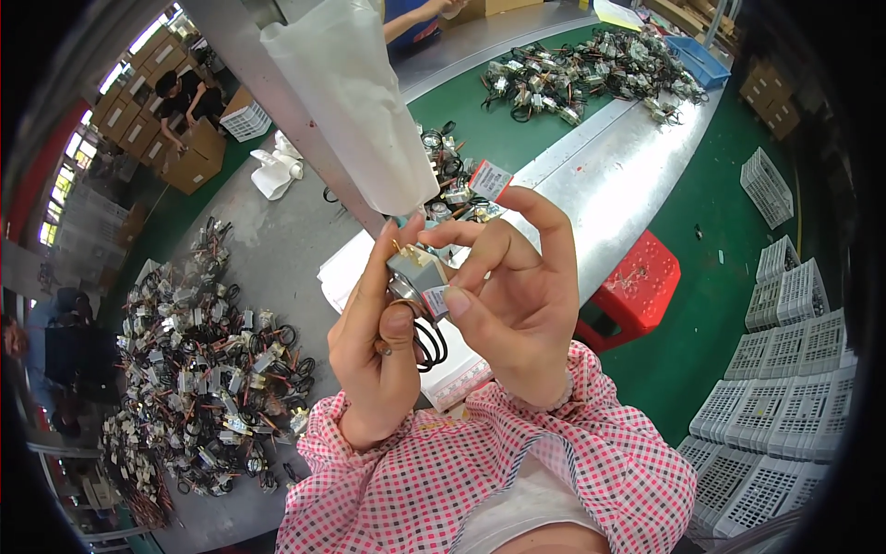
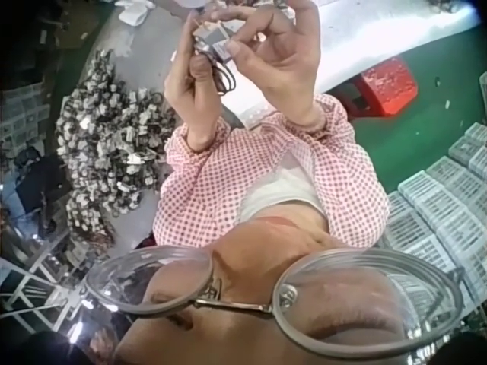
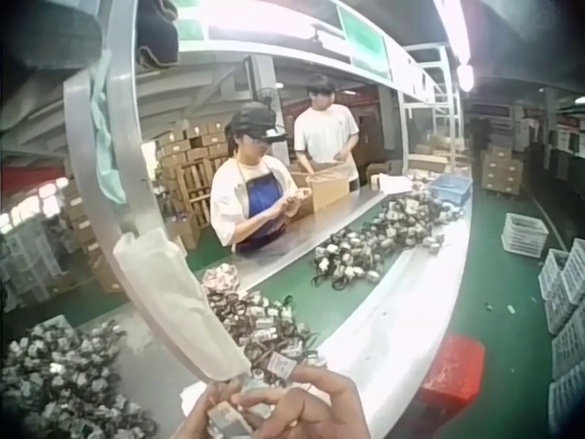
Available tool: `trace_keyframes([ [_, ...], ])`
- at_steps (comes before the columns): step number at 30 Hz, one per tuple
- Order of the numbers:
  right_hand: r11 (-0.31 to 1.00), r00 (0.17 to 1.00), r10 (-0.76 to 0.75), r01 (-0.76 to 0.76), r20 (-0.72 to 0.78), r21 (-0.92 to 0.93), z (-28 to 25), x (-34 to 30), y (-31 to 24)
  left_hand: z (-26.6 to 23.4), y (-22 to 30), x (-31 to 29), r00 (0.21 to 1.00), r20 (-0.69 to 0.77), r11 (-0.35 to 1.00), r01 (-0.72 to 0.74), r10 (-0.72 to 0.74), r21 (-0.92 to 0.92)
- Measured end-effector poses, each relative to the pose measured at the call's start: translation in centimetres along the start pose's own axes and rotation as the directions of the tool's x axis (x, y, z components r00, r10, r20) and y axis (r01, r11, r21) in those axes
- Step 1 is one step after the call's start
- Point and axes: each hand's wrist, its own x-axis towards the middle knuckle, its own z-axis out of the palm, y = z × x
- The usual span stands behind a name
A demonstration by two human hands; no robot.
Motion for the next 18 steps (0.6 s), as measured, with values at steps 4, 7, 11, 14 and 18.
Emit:
trace_keyframes([
  [4, 1.000, 1.000, -0.021, 0.022, 0.016, -0.018, -0.1, 0.0, 0.1, -0.1, 1.3, 0.1, 0.989, 0.029, 0.987, 0.145, -0.143, -0.067],
  [7, 0.998, 0.999, -0.051, 0.051, 0.009, -0.028, -0.1, 0.2, 0.3, 0.0, 1.4, 0.3, 0.991, 0.027, 0.991, 0.129, -0.129, -0.028],
  [11, 0.993, 0.996, -0.077, 0.073, -0.040, -0.088, -0.6, -0.7, 0.6, 0.7, 1.2, 0.0, 0.997, 0.005, 0.997, 0.081, -0.081, 0.010],
  [14, 0.931, 0.978, -0.210, 0.200, -0.002, -0.306, -0.6, -1.5, 1.3, 0.7, 0.5, -0.4, 0.995, -0.090, 0.999, 0.035, -0.034, 0.015],
  [18, 0.568, 0.870, -0.438, 0.462, 0.225, -0.682, -1.9, -1.7, 1.6, 1.3, 0.3, -0.5, 0.987, -0.152, 0.999, -0.044, 0.043, -0.005],
])
